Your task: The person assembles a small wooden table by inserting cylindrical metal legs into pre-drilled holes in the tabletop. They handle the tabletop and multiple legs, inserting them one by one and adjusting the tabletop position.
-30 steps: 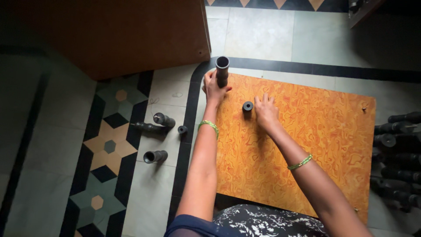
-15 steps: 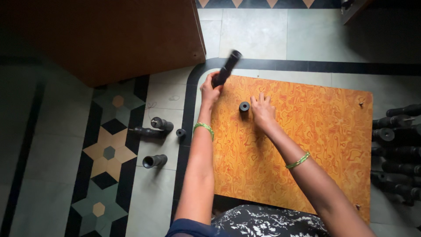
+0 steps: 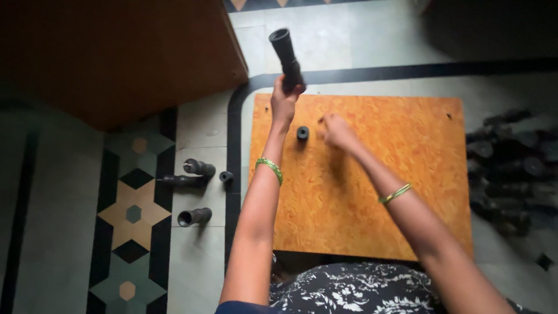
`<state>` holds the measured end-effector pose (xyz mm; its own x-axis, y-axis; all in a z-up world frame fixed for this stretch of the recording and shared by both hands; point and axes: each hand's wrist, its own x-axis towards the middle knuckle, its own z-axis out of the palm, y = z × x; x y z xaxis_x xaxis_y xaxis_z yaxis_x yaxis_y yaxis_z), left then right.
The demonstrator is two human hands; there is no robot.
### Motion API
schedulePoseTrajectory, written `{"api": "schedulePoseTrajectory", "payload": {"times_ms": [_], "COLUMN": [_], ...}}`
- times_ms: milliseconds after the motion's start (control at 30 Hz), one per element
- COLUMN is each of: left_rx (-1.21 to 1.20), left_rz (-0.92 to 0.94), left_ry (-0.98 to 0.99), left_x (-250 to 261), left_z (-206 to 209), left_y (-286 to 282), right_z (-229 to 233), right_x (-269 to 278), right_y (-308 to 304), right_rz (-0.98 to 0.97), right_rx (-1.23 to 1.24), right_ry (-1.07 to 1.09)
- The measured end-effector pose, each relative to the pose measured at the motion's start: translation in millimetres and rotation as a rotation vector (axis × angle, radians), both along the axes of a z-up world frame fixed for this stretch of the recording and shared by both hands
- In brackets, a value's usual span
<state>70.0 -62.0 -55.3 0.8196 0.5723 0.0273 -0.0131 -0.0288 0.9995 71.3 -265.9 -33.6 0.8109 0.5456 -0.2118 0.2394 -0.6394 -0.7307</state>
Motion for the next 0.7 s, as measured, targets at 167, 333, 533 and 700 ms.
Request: {"api": "schedulePoseTrajectory", "payload": {"times_ms": [167, 333, 533, 700], "left_rx": [-0.256, -0.021, 0.249, 0.783], "left_rz": [-0.370, -0.394, -0.743, -0.916], "left_ry": [-0.278, -0.273, -0.127, 0.155], "left_x": [10.6, 7.5, 1.2, -27.5], "left_z": [29.9, 78.2, 80.1, 37.1], "left_y": [-86.7, -190.3, -293.0, -326.0], "right_z": [68.8, 143.9, 225.7, 239.9], "right_x": [37.2, 53.2, 52.0, 22.6], "right_y": [-66.5, -168.7, -310.9, -409.0], "right_rz": [-0.444, -0.112, -0.281, -0.306], "right_rx": [0.976, 0.850, 0.340, -0.509], "right_ry": [0.834, 0.687, 0.420, -0.090]}}
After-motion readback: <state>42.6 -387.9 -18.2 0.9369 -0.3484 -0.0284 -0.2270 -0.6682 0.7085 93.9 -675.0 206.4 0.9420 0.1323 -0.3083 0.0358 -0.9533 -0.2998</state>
